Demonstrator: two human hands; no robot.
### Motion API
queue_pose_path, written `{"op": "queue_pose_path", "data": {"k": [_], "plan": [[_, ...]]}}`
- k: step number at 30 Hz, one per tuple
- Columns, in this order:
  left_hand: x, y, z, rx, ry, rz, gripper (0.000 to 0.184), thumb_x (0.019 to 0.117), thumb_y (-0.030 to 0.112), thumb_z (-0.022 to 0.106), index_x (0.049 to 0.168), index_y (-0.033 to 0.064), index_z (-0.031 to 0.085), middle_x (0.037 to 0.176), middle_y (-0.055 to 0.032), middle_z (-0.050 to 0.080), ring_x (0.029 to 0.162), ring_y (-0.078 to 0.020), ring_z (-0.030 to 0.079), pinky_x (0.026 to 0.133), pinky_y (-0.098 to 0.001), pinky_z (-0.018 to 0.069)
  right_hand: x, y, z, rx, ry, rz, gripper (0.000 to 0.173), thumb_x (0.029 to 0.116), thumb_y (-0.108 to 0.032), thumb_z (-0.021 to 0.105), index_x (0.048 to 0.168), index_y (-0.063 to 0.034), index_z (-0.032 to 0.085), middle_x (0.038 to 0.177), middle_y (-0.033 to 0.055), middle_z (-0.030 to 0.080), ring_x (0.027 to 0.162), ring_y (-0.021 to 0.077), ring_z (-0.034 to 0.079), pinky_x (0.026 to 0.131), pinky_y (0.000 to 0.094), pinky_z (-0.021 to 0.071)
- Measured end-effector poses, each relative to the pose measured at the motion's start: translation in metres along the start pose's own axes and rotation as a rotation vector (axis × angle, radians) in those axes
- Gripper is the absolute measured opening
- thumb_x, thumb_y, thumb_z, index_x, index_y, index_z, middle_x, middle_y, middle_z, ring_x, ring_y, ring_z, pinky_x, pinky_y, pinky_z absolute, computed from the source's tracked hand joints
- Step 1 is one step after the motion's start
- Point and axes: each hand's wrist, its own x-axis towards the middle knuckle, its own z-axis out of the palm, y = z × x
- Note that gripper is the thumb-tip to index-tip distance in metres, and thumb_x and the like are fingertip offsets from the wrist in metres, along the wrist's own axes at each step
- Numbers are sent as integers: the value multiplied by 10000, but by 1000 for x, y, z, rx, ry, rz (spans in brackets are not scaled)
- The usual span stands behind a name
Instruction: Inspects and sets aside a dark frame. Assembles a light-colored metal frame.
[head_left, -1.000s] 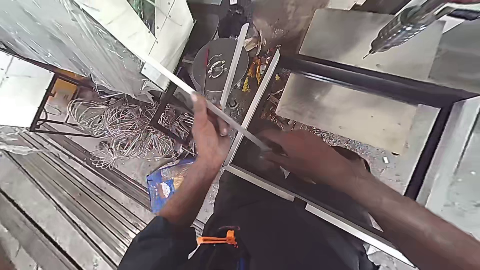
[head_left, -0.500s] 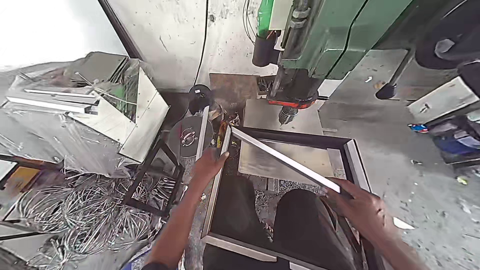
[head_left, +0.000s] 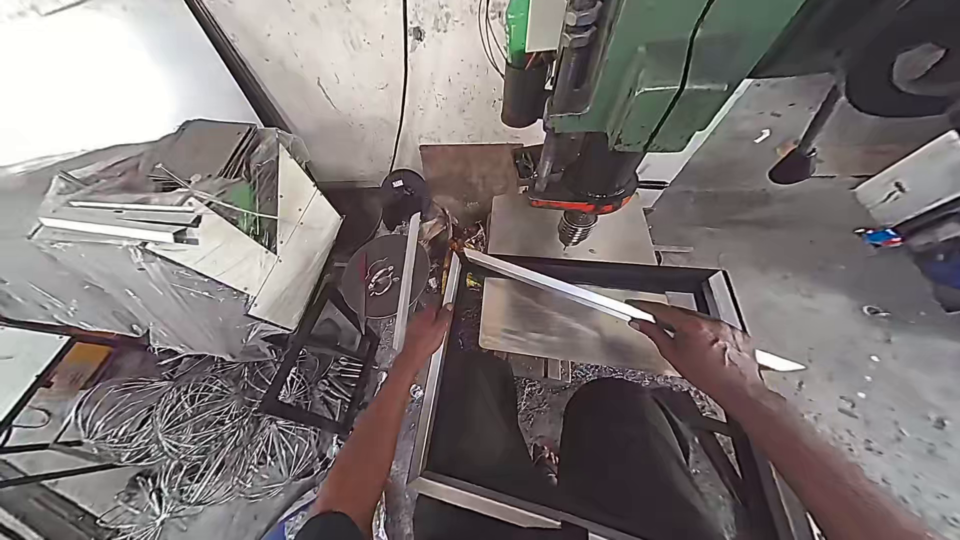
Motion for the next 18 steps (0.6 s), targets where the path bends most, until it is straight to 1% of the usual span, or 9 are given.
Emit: {"op": "queue_pose_path", "data": {"k": [4, 6, 7, 9, 11, 12, 15, 16, 18], "plan": [[-4, 6, 1, -28, -8, -29, 624, 1089, 529, 356, 1458, 65, 553, 1365, -202, 637, 1302, -323, 598, 1110, -571, 446, 22, 3, 7, -44, -10, -50, 320, 1044, -381, 566, 1338, -334, 684, 1076, 141, 755, 938, 409, 721, 774, 676, 524], [-11, 6, -2, -42, 38, -45, 588, 1096, 485, 393, 1387, 14, 588, 1299, -225, 653, 1239, -339, 619, 1077, -566, 461, 34, -1, 13, -20, -61, -20, 322, 1041, -346, 579, 1345, -329, 682, 1161, 127, 749, 1028, 403, 712, 853, 677, 517], [-14, 11, -3, -60, 34, -49, 570, 1102, 454, 408, 1396, -3, 581, 1321, -236, 645, 1266, -344, 608, 1105, -558, 449, 38, -3, 12, 0, -102, 9, 333, 1043, -339, 573, 1360, -320, 675, 1208, 117, 738, 1091, 391, 697, 914, 669, 507], [-15, 18, 7, -73, 26, -22, 539, 1106, 408, 430, 1323, -54, 605, 1249, -281, 649, 1205, -384, 614, 1059, -584, 450, 38, 6, 8, 21, -152, 59, 349, 1040, -343, 556, 1368, -307, 671, 1234, 99, 730, 1149, 359, 677, 989, 641, 486], [-6, 8, 11, -17, 46, -5, 624, 1095, 495, 400, 1279, -60, 621, 1180, -317, 651, 1144, -448, 622, 993, -668, 454, 43, 19, 21, 29, -141, 41, 355, 1039, -381, 532, 1366, -338, 664, 1247, 52, 732, 1153, 314, 682, 998, 620, 495], [-4, 2, 9, -1, 61, -15, 667, 1086, 539, 382, 1295, -50, 615, 1185, -326, 646, 1150, -466, 617, 987, -697, 444, 47, 24, 30, 37, -124, 14, 353, 1041, -386, 523, 1362, -344, 665, 1241, 37, 735, 1145, 294, 689, 991, 601, 508], [-2, -7, 9, -18, 79, -13, 681, 1073, 568, 387, 1415, 9, 574, 1306, -303, 629, 1262, -452, 584, 1061, -690, 413, 53, 31, 43, 55, -77, -59, 344, 1051, -361, 510, 1352, -334, 674, 1234, 32, 728, 1158, 247, 677, 1011, 513, 518], [-2, -6, 10, -27, 82, -3, 665, 1075, 555, 393, 1407, 10, 578, 1300, -299, 632, 1255, -445, 588, 1054, -685, 417, 56, 33, 45, 47, -44, -78, 333, 1048, -354, 519, 1336, -336, 685, 1221, 35, 714, 1146, 233, 665, 1006, 479, 523], [-2, -6, 10, -25, 88, 1, 653, 1077, 554, 391, 1352, 3, 609, 1256, -292, 649, 1226, -441, 601, 1029, -688, 428, 62, 35, 47, 14, 26, -111, 312, 1040, -342, 544, 1307, -349, 705, 1242, 42, 677, 1169, 248, 611, 981, 479, 499]]}}
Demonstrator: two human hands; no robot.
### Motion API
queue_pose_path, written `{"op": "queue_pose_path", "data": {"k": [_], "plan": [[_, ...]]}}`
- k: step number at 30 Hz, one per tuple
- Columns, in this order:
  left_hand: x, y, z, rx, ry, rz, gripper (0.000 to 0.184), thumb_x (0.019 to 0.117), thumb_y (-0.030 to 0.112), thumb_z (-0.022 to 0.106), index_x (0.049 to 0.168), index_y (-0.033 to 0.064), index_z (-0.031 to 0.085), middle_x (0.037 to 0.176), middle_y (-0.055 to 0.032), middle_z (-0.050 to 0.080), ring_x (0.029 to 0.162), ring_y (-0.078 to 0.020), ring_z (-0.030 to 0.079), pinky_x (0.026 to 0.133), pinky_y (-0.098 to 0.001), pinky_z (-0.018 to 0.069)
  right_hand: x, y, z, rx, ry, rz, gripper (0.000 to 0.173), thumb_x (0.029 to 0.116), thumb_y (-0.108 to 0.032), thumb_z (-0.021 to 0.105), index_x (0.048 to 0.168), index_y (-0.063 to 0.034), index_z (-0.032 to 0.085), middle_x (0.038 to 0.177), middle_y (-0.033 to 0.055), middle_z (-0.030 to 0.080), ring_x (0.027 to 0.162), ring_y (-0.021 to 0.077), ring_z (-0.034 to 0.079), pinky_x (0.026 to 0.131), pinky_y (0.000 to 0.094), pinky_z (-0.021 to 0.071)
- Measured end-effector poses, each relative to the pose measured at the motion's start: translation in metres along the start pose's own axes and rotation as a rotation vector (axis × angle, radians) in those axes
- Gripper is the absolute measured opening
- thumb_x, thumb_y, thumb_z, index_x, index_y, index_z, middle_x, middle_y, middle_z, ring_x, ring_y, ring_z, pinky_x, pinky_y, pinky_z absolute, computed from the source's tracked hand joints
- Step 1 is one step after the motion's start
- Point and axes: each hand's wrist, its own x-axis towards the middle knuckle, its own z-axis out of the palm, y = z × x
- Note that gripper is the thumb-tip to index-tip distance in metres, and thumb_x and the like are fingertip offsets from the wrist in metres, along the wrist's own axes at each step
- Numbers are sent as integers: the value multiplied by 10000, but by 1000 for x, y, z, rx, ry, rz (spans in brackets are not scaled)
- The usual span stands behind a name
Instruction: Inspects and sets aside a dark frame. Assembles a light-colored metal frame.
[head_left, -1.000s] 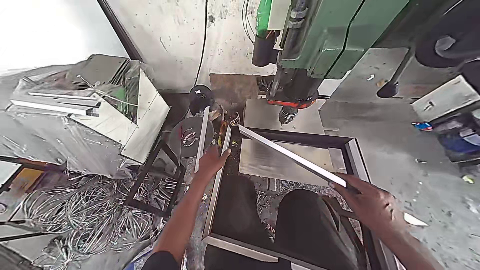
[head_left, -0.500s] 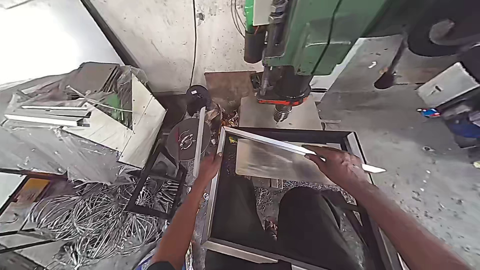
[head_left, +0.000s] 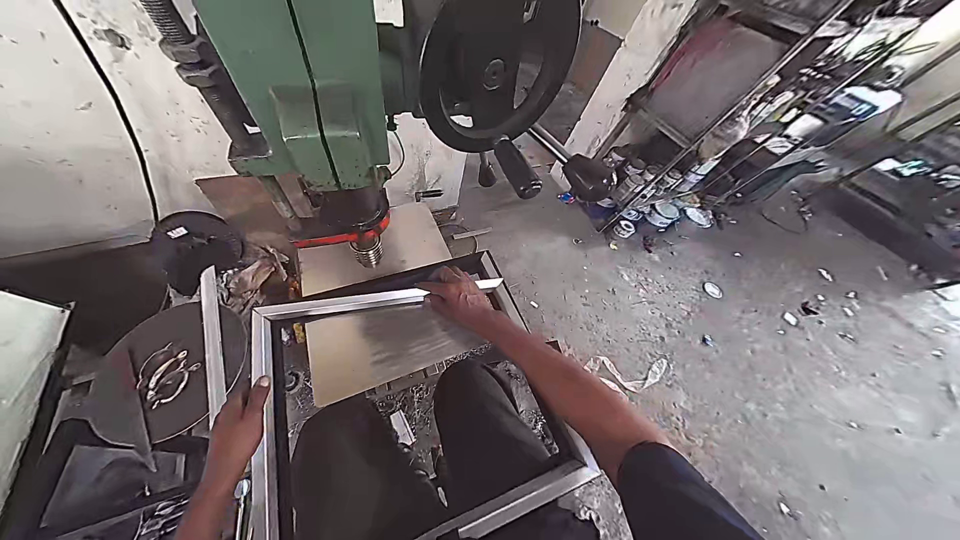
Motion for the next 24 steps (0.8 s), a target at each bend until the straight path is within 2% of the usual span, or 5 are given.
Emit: {"op": "queue_pose_path", "data": {"k": [3, 5, 10, 19, 24], "plan": [[1, 0, 1, 2, 0, -14, 654, 1073, 557, 401, 1380, 14, 600, 1297, -286, 639, 1263, -434, 587, 1057, -683, 413, 9, 6, 2, -83, 37, -40, 334, 1051, -352, 528, 1351, -400, 665, 1487, 27, 559, 1424, 281, 443, 1152, 559, 344], [0, 0, 1, -3, 4, -18, 651, 1071, 558, 406, 1396, 26, 592, 1314, -277, 636, 1274, -421, 586, 1070, -675, 412, 15, 8, 1, -85, -34, -25, 380, 1072, -346, 481, 1428, -384, 608, 1574, 23, 491, 1502, 296, 368, 1230, 576, 244], [-1, 3, 1, -27, 11, 5, 617, 1074, 529, 420, 1346, 9, 612, 1243, -274, 659, 1207, -409, 614, 1026, -664, 438, 36, 22, -9, -28, -114, -27, 400, 1041, -388, 557, 1435, -344, 609, 1403, -22, 638, 1315, 243, 557, 1106, 546, 399], [-3, 3, 3, -93, 29, -13, 581, 1077, 512, 433, 1375, 46, 608, 1229, -237, 677, 1172, -358, 643, 1007, -632, 471, 58, 37, -2, 38, -159, -8, 339, 1042, -421, 553, 1363, -405, 661, 1219, 8, 692, 1170, 255, 596, 1000, 550, 440], [-2, 4, 2, -63, 19, -3, 584, 1077, 516, 432, 1415, 66, 589, 1269, -232, 672, 1217, -360, 632, 1040, -637, 456, 54, 43, 6, -29, -106, -73, 339, 1072, -411, 488, 1379, -427, 632, 1233, -9, 694, 1206, 237, 597, 1064, 552, 413]]}}
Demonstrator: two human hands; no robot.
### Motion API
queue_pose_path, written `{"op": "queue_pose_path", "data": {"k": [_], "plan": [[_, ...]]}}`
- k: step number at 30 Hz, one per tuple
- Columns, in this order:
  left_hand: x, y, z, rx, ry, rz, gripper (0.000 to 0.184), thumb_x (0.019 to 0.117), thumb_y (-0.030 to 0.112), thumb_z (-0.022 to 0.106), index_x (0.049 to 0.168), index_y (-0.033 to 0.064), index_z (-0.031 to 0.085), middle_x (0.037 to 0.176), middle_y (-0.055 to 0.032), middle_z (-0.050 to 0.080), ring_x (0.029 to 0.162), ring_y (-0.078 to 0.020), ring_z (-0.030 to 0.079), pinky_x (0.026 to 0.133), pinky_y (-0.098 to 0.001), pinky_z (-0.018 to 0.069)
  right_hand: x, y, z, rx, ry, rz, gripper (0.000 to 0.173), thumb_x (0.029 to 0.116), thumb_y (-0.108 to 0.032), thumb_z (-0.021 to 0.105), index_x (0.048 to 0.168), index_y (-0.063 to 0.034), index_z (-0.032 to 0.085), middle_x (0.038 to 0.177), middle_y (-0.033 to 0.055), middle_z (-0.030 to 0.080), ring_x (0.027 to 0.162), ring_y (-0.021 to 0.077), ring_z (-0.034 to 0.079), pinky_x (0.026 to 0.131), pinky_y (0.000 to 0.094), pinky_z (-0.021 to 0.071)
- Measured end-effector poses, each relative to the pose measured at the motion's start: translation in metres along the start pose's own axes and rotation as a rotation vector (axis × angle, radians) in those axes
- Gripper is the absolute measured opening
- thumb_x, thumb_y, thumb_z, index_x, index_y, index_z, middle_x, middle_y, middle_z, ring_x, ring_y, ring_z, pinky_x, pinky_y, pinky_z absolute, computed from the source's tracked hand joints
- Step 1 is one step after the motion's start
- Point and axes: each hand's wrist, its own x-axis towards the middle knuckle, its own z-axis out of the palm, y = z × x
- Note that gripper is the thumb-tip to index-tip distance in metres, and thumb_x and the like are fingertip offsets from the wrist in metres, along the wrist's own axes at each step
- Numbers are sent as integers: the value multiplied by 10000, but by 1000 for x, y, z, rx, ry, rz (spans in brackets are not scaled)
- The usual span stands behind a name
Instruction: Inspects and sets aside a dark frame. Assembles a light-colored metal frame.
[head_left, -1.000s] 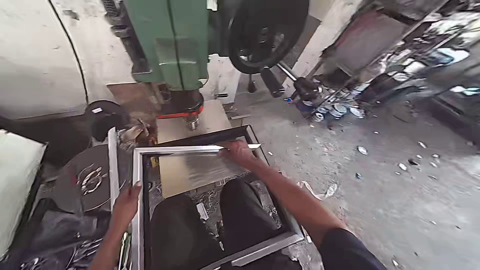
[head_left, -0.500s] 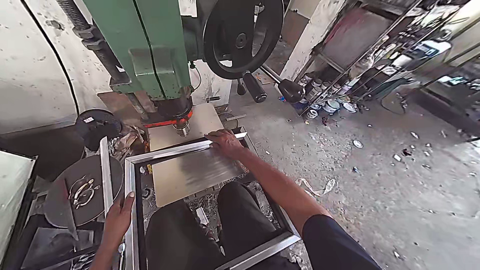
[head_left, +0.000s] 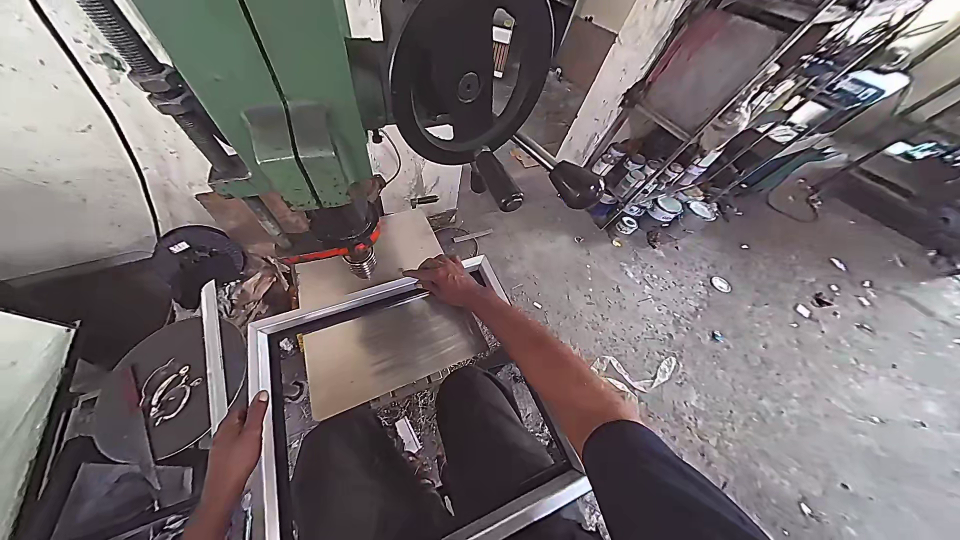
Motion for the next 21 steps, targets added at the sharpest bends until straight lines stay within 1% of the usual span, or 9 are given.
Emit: {"op": "queue_pose_path", "data": {"k": [4, 7, 8, 11, 13, 16, 18, 20, 21], "plan": [[2, 2, 0, 39, -40, -25, 655, 1075, 564, 376, 1484, 77, 537, 1379, -247, 619, 1325, -396, 568, 1102, -658, 406, -1, 2, -5, -50, -31, -48, 399, 1067, -438, 467, 1457, -426, 554, 1313, 22, 643, 1246, 257, 564, 1080, 553, 395], [-4, 4, -5, 9, -34, -81, 706, 1074, 602, 313, 1485, 71, 532, 1404, -227, 611, 1332, -358, 571, 1111, -624, 421, -9, -11, -20, 90, -18, 17, 655, 1033, -551, 483, 1613, -279, 345, 1616, 55, 414, 1487, 294, 378, 1224, 612, 234], [-7, 5, -8, -1, -28, -91, 718, 1079, 606, 279, 1475, 69, 543, 1415, -220, 606, 1339, -341, 569, 1119, -609, 423, -15, -16, -28, 156, 53, 59, 725, 1014, -539, 532, 1629, -228, 308, 1639, 75, 375, 1499, 314, 358, 1229, 618, 232], [-25, 0, -17, -18, -8, -149, 742, 1079, 616, 253, 1421, 49, 587, 1369, -230, 626, 1302, -338, 588, 1095, -609, 436, -53, -18, -46, 198, 279, 201, 701, 972, -441, 668, 1567, -161, 426, 1552, 137, 480, 1433, 349, 444, 1186, 592, 340], [-44, -16, -22, -31, -24, -157, 717, 1086, 580, 275, 1400, 22, 597, 1356, -239, 630, 1300, -335, 585, 1100, -595, 430, -102, -12, -55, 180, 306, 323, 713, 956, -460, 683, 1544, -125, 456, 1550, 172, 476, 1447, 385, 417, 1167, 623, 340], [-76, -34, -27, -42, -53, -165, 694, 1083, 561, 299, 1354, 12, 625, 1333, -223, 645, 1291, -308, 591, 1108, -568, 433, -189, -1, -51, 404, 269, 624, 802, 968, -540, 604, 1602, -120, 351, 1575, 205, 433, 1442, 384, 428, 1153, 595, 378], [-93, -42, -27, -73, -75, -200, 700, 1073, 583, 313, 1377, 31, 617, 1365, -193, 640, 1320, -269, 583, 1133, -529, 438, -235, -5, -42, 657, 193, 835, 819, 974, -637, 505, 1633, -203, 288, 1550, 157, 484, 1358, 312, 543, 1073, 561, 477], [-104, -41, -21, -81, -96, -205, 705, 1069, 590, 318, 1386, 34, 615, 1383, -187, 633, 1340, -258, 572, 1143, -520, 436, -263, -15, -33, 834, 131, 963, 745, 993, -684, 415, 1580, -225, 413, 1457, 113, 586, 1249, 242, 627, 1026, 531, 516], [-107, -39, -18, -76, -113, -206, 711, 1073, 589, 305, 1398, 34, 606, 1396, -192, 625, 1351, -271, 564, 1147, -534, 430, -270, -26, -32, 907, 115, 1005, 674, 1028, -640, 377, 1520, -193, 486, 1334, 78, 656, 1135, 173, 671, 965, 454, 559]]}}
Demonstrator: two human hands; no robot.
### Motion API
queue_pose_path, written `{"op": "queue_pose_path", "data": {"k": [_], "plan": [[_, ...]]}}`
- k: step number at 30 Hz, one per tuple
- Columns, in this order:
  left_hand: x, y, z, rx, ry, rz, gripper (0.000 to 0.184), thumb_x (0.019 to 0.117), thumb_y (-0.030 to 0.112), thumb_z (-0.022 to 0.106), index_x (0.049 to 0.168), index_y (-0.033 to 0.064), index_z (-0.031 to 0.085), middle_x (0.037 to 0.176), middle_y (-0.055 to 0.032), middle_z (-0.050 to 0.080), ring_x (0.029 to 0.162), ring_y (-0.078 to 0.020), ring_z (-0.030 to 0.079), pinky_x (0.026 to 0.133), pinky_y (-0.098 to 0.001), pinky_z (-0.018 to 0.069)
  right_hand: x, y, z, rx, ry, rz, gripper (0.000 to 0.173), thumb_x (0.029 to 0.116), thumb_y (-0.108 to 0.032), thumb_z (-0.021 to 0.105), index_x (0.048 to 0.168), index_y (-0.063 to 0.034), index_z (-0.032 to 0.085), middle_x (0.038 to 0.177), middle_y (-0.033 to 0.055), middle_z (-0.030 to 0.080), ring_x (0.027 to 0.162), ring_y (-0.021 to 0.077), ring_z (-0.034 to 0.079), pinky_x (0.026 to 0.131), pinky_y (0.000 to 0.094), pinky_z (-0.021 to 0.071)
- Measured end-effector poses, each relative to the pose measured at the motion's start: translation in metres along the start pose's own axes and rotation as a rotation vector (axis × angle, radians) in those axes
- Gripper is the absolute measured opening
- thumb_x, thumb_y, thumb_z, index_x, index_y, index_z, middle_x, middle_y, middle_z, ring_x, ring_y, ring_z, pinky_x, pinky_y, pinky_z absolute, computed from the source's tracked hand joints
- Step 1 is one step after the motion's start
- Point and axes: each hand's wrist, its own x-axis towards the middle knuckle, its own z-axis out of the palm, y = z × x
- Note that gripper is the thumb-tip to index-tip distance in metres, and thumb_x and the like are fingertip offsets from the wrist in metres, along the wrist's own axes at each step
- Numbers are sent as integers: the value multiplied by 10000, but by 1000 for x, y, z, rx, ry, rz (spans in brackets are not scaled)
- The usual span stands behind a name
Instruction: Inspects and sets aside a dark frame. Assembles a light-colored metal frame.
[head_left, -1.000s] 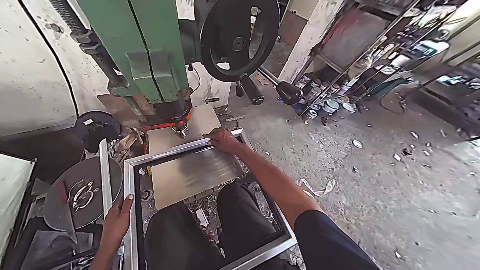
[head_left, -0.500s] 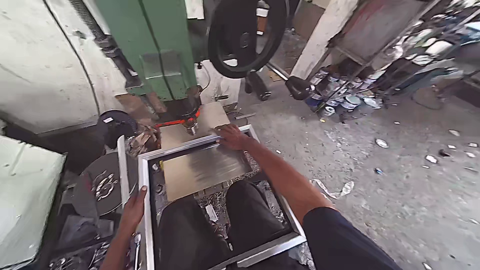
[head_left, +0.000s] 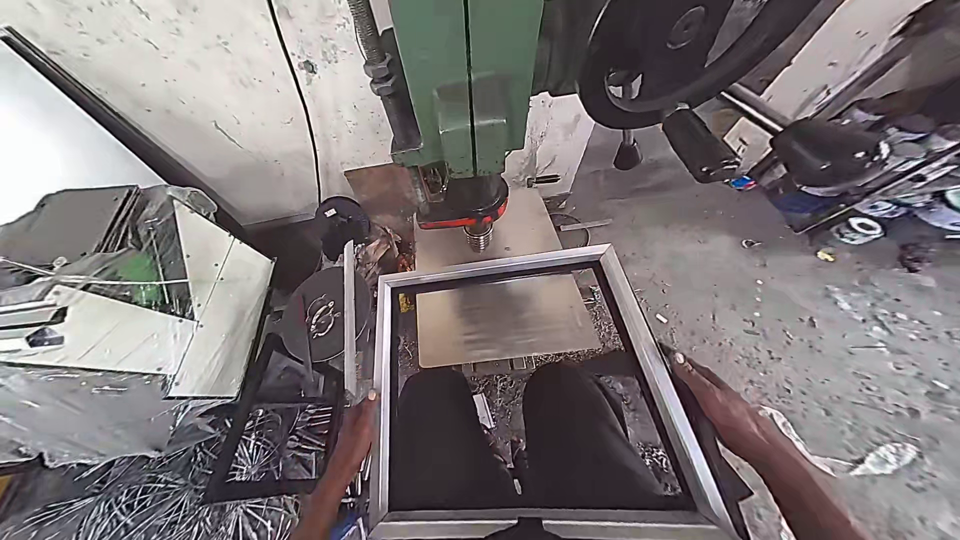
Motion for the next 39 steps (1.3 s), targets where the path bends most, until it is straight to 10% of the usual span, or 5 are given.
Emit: {"op": "queue_pose_path", "data": {"k": [4, 21, 27, 35, 39], "plan": [[3, 1, 13, 1, 28, 28, 735, 1086, 583, 222, 1325, 34, 648, 1243, -184, 693, 1179, -261, 662, 1033, -524, 516, -20, -8, 22, 172, -81, 11, 423, 1086, -380, 445, 1360, -71, 536, 853, 67, 730, 624, 183, 704, 545, 348, 609], [-25, 45, 49, -75, -133, 160, 661, 1102, 508, 262, 1303, 16, 654, 1235, -171, 684, 1176, -222, 635, 1049, -471, 485, -56, 66, -54, 186, 35, -50, 416, 1072, -422, 386, 1275, -134, 607, 880, -68, 721, 741, 32, 700, 672, 268, 618], [0, 6, 34, -1040, 189, -196, 307, 1082, 288, 372, 984, 85, 581, 646, 9, 551, 501, -84, 525, 468, -239, 472, -55, 69, -48, 89, 70, -23, 569, 1025, -555, 434, 1342, -102, 571, 851, 32, 708, 649, 147, 692, 591, 369, 612], [-45, -9, -14, -1775, 287, -86, 263, 1083, 47, 328, 1235, -3, 537, 1153, -94, 714, 996, -103, 735, 827, -183, 601, -52, 70, -49, 57, 10, -8, 539, 941, -394, 635, 1374, -90, 534, 870, 92, 705, 627, 225, 698, 555, 421, 613], [-49, 33, -20, -1789, 101, -53, 291, 1102, 127, 303, 1047, 51, 579, 869, -10, 705, 629, -6, 674, 544, -107, 545, -51, 71, -50, 124, -22, -36, 497, 935, -349, 629, 1346, -85, 540, 836, 94, 718, 584, 243, 699, 515, 416, 613]]}}
